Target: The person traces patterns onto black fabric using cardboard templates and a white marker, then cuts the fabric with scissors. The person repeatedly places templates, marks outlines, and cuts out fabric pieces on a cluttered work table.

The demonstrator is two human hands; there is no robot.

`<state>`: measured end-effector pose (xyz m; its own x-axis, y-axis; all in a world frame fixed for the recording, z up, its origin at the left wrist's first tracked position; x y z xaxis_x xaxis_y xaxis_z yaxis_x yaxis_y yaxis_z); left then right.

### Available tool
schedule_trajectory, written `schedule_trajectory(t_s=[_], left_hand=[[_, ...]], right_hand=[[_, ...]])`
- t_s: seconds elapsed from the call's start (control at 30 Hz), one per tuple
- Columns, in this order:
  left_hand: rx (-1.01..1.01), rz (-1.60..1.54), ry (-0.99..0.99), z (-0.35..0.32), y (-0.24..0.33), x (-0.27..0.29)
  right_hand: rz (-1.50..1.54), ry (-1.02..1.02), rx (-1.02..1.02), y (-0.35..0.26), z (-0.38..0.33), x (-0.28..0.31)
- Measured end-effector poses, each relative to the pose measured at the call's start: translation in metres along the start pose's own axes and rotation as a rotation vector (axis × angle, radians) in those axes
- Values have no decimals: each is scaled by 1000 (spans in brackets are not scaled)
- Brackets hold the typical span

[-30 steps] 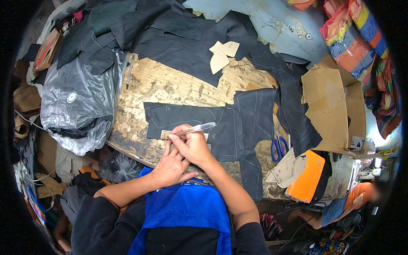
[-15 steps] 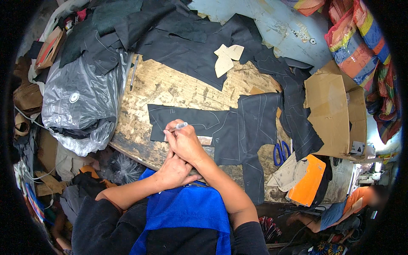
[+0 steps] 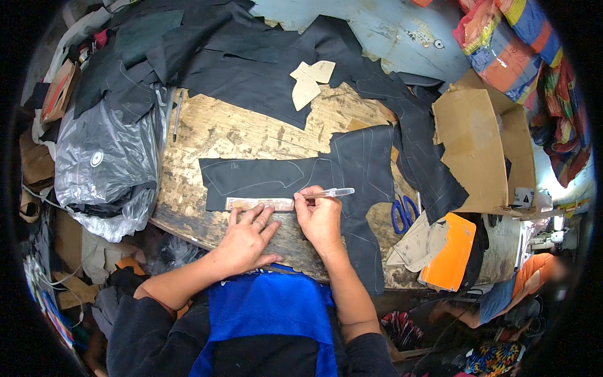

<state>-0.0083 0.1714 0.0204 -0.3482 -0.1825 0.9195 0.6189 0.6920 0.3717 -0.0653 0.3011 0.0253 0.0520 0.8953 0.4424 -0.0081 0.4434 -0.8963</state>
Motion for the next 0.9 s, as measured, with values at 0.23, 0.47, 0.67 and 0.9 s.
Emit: schedule_trajectory(t_s=[0.23, 0.47, 0.67, 0.9], left_hand=[[-59, -181, -232, 19, -16, 23], [-26, -432, -388, 42, -43, 26], [48, -646, -579, 57, -62, 20], [208, -745, -785, 57, -76, 3]], right_hand=[[29, 45, 31, 4, -8, 3], [-168, -16, 214, -22, -25, 1], [-139, -45, 159, -17, -25, -4], [-201, -108, 372, -54, -22, -38]])
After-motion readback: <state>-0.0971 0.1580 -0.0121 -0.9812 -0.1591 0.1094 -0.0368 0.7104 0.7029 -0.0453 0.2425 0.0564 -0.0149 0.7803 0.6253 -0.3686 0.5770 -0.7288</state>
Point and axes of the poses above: each hand's wrist, its own z-axis towards the middle knuckle, its own x-axis out of the back of the hand, y = z × x, the point moved 10 cm from there along z, towards the middle knuckle, and after that the axes turned 7 degrees about -y, right-handed, at the moved point
